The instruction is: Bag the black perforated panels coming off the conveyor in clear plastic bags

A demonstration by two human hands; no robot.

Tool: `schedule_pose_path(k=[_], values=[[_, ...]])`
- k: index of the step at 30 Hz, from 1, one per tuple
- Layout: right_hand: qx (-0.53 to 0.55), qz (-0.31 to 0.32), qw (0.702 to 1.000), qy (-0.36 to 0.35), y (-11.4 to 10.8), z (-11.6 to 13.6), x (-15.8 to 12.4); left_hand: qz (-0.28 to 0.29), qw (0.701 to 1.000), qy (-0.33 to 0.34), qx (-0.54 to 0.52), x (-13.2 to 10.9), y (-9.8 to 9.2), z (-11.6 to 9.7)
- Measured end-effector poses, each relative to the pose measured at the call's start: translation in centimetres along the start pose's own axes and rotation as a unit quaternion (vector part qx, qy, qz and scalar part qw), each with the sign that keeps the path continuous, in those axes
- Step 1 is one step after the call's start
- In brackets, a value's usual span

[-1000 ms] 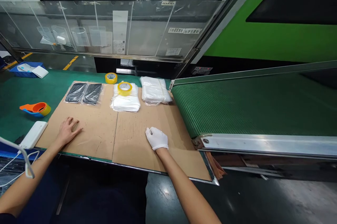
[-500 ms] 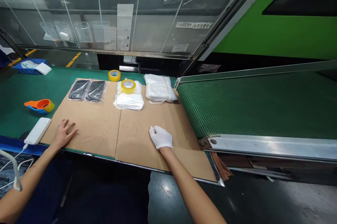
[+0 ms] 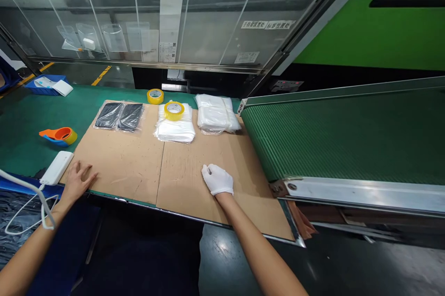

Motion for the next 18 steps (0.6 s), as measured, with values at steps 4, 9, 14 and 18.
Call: schedule_pose_path(k=[4,9,14,18], values=[[-0.027,0.006,1.0,0.013,0.7,-0.6,0.1,0.021,0.999,0.046,-0.015,-1.3,0.6,-1.6],[-0.032,0.035,0.999,-0.004,1.2,-0.6,0.1,0.023,1.0,0.013,-0.006,-2.7,0.5,-0.4],[-0.014,0.045,0.999,0.006,1.1,-0.7,0.0,0.022,1.0,-0.013,0.0,-3.6,0.5,-0.6],[0.001,0.037,0.999,0.001,1.3,-0.8,0.0,0.072,0.993,0.08,-0.036,-4.8,2.1,-4.3]])
Point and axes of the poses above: each hand's wrist, its own x-axis towards the middle knuckle, its own y-axis out of the palm, z = x × y, the point moved 7 cm from there along x, towards the middle knuckle, and after that the axes turned 2 degrees about -z, right-handed, at the moved point
